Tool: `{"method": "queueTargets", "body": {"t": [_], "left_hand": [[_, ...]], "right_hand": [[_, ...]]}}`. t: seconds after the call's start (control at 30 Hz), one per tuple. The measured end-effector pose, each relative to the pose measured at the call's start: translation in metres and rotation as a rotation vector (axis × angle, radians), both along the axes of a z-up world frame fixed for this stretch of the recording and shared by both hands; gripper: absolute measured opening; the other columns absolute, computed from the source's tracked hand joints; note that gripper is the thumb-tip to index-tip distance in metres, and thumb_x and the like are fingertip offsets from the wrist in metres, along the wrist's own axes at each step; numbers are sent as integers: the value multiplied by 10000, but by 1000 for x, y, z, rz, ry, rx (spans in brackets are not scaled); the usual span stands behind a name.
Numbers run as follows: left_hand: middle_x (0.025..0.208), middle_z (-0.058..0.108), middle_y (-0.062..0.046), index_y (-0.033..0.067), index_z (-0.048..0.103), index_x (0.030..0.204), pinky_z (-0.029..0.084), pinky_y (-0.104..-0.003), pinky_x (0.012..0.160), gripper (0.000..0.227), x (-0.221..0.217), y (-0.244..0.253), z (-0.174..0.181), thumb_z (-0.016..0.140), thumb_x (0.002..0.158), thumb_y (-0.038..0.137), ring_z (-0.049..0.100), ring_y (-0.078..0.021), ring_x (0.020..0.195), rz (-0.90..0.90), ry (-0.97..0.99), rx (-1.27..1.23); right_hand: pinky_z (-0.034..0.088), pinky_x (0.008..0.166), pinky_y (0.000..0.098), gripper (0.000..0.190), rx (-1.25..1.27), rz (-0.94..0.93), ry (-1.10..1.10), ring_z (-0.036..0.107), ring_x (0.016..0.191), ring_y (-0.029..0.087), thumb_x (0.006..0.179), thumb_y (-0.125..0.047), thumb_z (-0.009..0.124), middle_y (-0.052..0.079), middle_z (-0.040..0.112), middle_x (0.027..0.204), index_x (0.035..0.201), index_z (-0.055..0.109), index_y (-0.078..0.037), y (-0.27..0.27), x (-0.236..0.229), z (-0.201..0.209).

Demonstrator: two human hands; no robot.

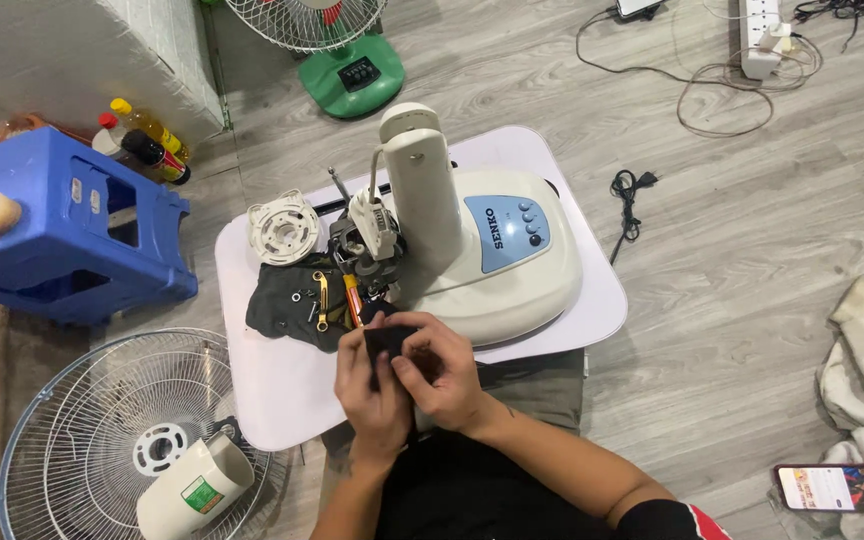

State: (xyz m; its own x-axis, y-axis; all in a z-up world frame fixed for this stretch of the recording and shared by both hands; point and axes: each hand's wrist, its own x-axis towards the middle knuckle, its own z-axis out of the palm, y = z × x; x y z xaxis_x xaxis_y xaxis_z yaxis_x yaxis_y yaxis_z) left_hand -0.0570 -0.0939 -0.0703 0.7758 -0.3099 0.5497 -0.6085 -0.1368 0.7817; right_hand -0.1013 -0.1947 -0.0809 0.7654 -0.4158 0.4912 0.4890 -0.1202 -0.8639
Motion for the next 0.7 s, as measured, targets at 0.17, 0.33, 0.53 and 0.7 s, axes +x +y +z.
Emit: {"method": "queueTargets", "body": {"t": [0.17,0.33,0.53,0.7], "left_hand": [[1322,463,-358,-172,398,1435,422,-520,1042,638,-11,1,-48,629,905,97,465,-439,1150,-40,-304,197],[1282,408,-267,-72,485,1450,430,-385,937,729,-5,5,-8,755,797,106,394,-358,1102,-192,-254,315],[1376,430,-209,-24,468,1365,368,-456,1131,549,3,-2,31,513,925,301,456,-356,1274,-439,88,-13],[1287,605,-212,36,674,974,511,-473,1047,338,4,-10,18,498,1044,316,597,-337,1209,-700,373,-168]], "right_hand": [[529,731,286,180,-18,-13,-30,674,877,249,826,-41,659,197,679,1175,909,503,-13,-13,-5,-2],[411,571,213,126,4,1,106,465,616,99,859,-28,664,68,670,885,910,552,-3,-38,-18,13],[419,638,237,76,-28,95,160,456,649,143,856,-16,568,69,619,823,918,524,-11,-45,-31,24],[431,611,295,60,-33,255,188,500,659,189,856,-62,566,86,618,829,892,548,-17,-40,-37,23]]}}
